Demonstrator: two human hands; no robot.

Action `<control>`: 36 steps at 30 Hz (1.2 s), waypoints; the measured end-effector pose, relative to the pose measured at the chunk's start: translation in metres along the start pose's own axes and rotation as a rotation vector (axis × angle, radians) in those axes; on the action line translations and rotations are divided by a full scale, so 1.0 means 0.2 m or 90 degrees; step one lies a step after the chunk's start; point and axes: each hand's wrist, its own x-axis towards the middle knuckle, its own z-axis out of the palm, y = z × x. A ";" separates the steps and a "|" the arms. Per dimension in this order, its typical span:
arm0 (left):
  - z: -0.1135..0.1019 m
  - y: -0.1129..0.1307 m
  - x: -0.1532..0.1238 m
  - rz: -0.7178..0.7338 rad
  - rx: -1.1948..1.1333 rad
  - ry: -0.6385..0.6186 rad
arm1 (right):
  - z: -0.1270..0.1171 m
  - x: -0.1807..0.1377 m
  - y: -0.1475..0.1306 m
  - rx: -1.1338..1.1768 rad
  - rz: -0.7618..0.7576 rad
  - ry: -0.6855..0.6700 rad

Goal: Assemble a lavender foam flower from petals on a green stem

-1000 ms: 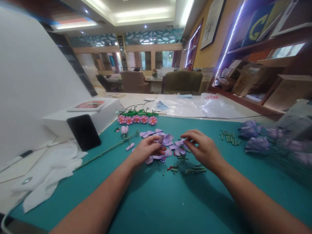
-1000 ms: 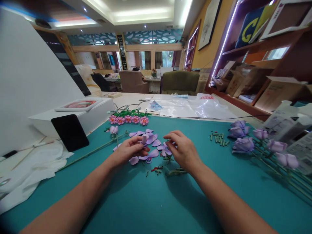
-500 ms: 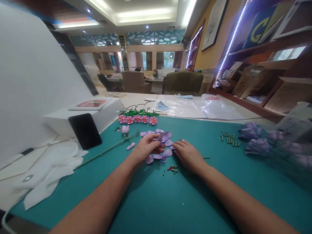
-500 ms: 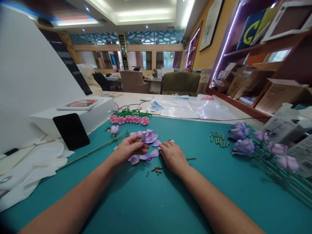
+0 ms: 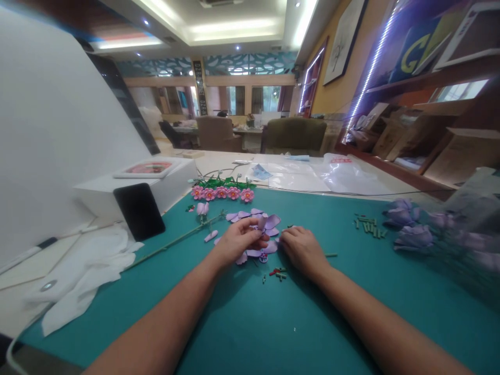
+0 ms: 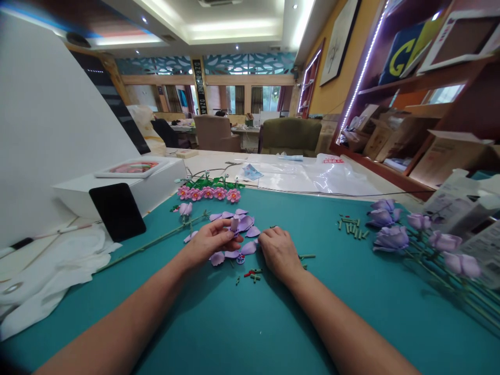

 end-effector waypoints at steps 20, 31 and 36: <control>0.02 -0.03 0.01 0.005 -0.005 0.015 | -0.27 -0.01 -0.20 0.370 -0.069 0.207; 0.03 -0.04 0.00 0.030 0.016 0.003 | -0.23 -0.02 -0.17 0.265 -0.174 0.233; 0.03 -0.05 0.00 0.043 0.038 0.002 | -0.22 -0.02 -0.18 0.244 -0.179 0.250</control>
